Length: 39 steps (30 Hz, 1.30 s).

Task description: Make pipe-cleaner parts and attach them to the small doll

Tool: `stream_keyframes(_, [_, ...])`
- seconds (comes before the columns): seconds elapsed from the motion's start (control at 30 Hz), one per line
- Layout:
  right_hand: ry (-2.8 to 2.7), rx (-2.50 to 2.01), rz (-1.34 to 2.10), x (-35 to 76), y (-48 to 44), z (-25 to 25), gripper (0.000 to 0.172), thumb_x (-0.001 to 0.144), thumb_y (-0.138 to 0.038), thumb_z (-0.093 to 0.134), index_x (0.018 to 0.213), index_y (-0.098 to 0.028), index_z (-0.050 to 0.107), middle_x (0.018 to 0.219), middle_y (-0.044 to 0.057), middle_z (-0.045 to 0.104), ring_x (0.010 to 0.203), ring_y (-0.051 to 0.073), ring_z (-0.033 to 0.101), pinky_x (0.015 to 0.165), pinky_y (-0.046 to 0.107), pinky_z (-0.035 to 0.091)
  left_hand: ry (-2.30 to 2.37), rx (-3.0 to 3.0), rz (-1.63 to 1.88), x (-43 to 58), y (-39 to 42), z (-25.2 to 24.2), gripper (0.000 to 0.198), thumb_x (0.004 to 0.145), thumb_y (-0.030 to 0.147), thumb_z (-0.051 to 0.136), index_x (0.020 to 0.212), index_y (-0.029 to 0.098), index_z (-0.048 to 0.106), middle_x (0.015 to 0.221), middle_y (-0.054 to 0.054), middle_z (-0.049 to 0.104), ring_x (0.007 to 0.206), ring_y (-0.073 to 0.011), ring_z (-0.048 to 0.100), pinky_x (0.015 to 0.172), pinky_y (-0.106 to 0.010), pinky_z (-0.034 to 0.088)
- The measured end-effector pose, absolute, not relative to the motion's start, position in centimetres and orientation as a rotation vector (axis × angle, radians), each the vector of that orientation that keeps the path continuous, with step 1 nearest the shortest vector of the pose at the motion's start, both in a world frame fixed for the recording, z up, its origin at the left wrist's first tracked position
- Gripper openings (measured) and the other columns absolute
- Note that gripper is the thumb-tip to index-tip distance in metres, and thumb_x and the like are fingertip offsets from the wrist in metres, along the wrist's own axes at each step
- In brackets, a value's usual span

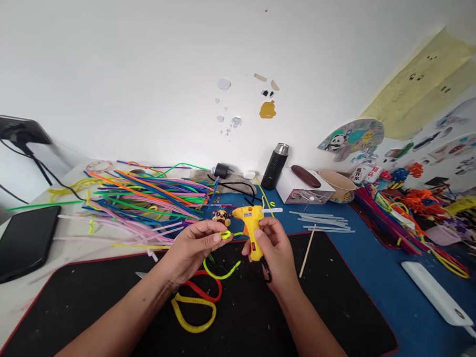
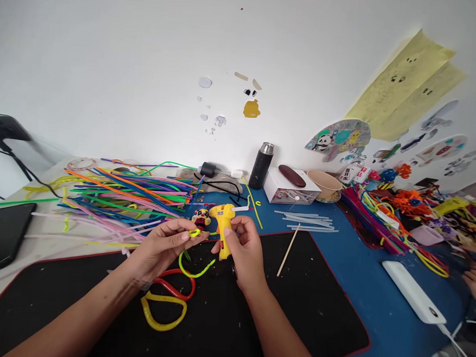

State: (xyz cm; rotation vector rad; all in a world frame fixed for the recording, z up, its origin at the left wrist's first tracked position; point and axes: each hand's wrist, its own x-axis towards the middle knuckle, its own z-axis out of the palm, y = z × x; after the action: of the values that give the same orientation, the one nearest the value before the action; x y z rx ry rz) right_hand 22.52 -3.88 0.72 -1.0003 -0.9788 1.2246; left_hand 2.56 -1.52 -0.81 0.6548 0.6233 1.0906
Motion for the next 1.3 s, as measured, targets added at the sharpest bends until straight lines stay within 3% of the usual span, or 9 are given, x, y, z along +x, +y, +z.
stream_keyframes(0.6, [-0.869, -0.979, 1.496, 20.2, -3.4, -0.7, 0.043, 0.086, -0.046, 0.080, 0.117, -0.022, 0.065, 0.086, 0.000, 0.070, 0.052, 0.013, 0.065, 0.043, 0.022, 0.051, 0.600, 0.681, 1.127, 2.4, -1.8, -0.5, 0.026, 0.070, 0.029, 0.097, 0.090, 0.020, 0.085, 0.091, -0.005, 0.082, 0.090, -0.0197, 0.078, 0.096, -0.032, 0.061])
stream_keyframes(0.8, [-0.760, -0.951, 1.578, 20.2, -3.2, -1.6, 0.028, 0.088, -0.043, 0.073, 0.094, -0.018, 0.064, 0.077, 0.000, 0.066, 0.048, 0.012, 0.061, 0.043, 0.022, 0.045, 0.646, 0.671, 1.138, 2.4, -1.7, -0.3, 0.029, 0.066, 0.031, 0.100, 0.088, 0.020, 0.085, 0.090, -0.005, 0.081, 0.090, -0.0208, 0.077, 0.094, -0.033, 0.061])
stream_keyframes(0.97, [-0.776, -0.907, 1.672, 19.6, -3.0, -1.9, 0.037, 0.085, -0.050, 0.079, 0.087, -0.019, 0.059, 0.064, -0.004, 0.059, 0.040, 0.010, 0.051, 0.039, 0.021, 0.031, 0.657, 0.700, 1.111, 2.2, -1.8, -0.1, 0.027, 0.067, 0.032, 0.099, 0.088, 0.020, 0.085, 0.090, -0.006, 0.080, 0.086, -0.0195, 0.075, 0.086, -0.030, 0.061])
stream_keyframes(1.13, [-0.794, -0.893, 1.668, 20.1, -2.7, -1.1, 0.045, 0.091, -0.057, 0.073, 0.075, -0.020, 0.054, 0.056, -0.005, 0.051, 0.038, 0.008, 0.043, 0.040, 0.022, 0.028, 0.699, 0.805, 1.140, 1.9, -1.5, 0.3, 0.028, 0.066, 0.036, 0.099, 0.085, 0.021, 0.086, 0.083, -0.005, 0.079, 0.079, -0.0186, 0.073, 0.081, -0.029, 0.059])
stream_keyframes(1.3, [-0.807, -0.879, 1.626, 21.2, -1.9, -0.1, 0.037, 0.091, -0.052, 0.074, 0.100, -0.017, 0.068, 0.060, -0.006, 0.052, 0.040, 0.009, 0.049, 0.040, 0.021, 0.029, 0.866, 0.998, 1.259, 1.3, -0.6, 0.3, 0.025, 0.072, 0.039, 0.096, 0.088, 0.023, 0.085, 0.090, -0.004, 0.080, 0.085, -0.0186, 0.071, 0.081, -0.028, 0.056])
